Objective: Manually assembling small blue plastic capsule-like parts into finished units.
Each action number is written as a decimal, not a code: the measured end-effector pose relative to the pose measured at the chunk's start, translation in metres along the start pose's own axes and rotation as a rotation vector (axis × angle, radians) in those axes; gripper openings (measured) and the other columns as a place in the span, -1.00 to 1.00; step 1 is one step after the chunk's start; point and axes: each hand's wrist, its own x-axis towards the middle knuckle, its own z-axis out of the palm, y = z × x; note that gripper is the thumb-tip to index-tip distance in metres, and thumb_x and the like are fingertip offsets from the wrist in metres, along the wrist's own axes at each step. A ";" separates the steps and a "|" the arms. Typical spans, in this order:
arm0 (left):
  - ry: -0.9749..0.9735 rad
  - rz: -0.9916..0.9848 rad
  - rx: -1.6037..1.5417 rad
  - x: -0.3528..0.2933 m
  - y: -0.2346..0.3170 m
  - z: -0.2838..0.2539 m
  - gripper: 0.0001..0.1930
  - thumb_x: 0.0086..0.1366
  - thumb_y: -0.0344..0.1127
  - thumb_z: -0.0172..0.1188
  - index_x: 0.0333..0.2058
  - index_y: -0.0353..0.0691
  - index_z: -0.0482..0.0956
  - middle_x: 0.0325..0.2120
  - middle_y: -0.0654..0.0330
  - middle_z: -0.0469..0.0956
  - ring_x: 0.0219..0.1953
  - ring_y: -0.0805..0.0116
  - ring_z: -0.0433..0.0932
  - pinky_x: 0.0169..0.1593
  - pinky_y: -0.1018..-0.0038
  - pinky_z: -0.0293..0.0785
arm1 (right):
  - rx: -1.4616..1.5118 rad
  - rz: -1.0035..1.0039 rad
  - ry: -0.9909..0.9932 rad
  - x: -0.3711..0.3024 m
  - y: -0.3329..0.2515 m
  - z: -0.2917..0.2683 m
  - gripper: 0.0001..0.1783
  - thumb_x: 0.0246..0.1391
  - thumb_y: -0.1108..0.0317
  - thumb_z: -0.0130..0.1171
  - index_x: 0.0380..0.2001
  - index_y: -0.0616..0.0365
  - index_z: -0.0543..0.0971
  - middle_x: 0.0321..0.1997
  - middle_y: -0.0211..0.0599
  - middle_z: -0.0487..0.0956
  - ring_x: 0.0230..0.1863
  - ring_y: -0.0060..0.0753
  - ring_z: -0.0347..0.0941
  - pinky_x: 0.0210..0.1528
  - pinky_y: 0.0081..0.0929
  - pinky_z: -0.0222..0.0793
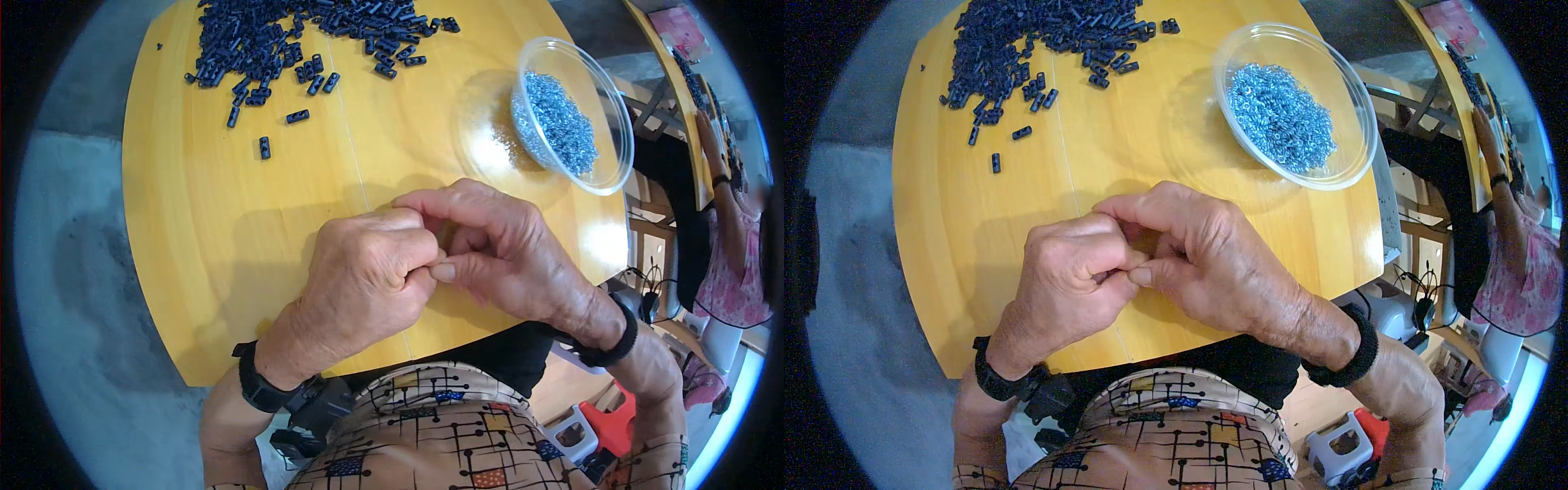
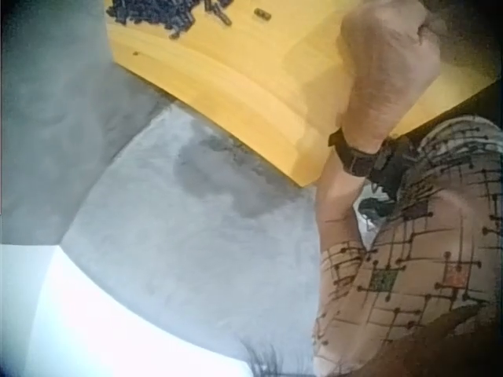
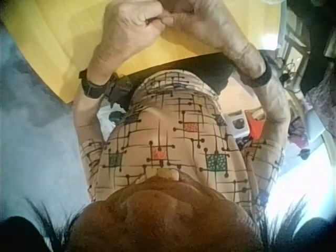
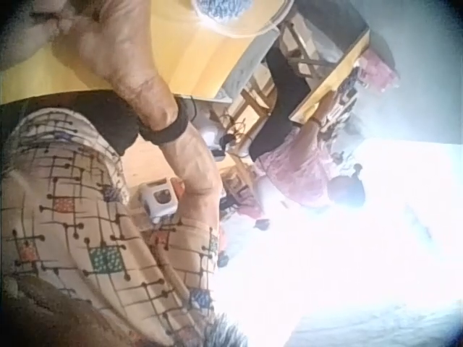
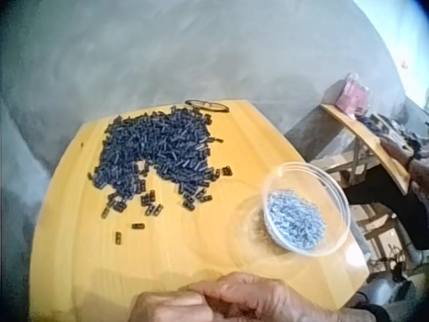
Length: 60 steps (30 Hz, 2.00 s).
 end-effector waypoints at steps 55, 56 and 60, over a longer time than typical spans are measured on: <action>-0.101 -0.532 -1.240 -0.007 -0.005 -0.028 -0.81 0.19 -0.36 0.26 -0.25 -0.34 0.60 -0.51 0.21 0.57 -0.57 0.56 0.46 -0.47 0.69 0.39 | 0.006 -0.348 0.342 -0.022 -0.011 0.028 -0.51 -0.18 0.42 0.39 -0.07 0.05 0.55 -0.36 -0.38 0.45 -0.41 -0.51 0.38 -0.33 -0.59 0.38; -0.105 -0.535 -1.233 -0.008 -0.005 -0.029 -0.81 0.19 -0.36 0.26 -0.25 -0.34 0.60 -0.51 0.21 0.57 -0.57 0.56 0.46 -0.47 0.69 0.39 | 0.013 -0.326 0.357 -0.022 -0.012 0.029 -0.53 -0.18 0.42 0.38 -0.10 0.06 0.56 -0.39 -0.38 0.44 -0.41 -0.49 0.37 -0.34 -0.57 0.37; -0.132 -0.526 -1.232 -0.008 -0.006 -0.024 -0.79 0.18 -0.36 0.28 -0.25 -0.35 0.60 -0.51 0.20 0.58 -0.57 0.57 0.46 -0.49 0.70 0.39 | -0.016 -0.352 0.412 -0.025 -0.011 0.035 -0.61 -0.18 0.45 0.36 -0.18 0.08 0.58 -0.48 -0.36 0.40 -0.43 -0.42 0.37 -0.37 -0.52 0.34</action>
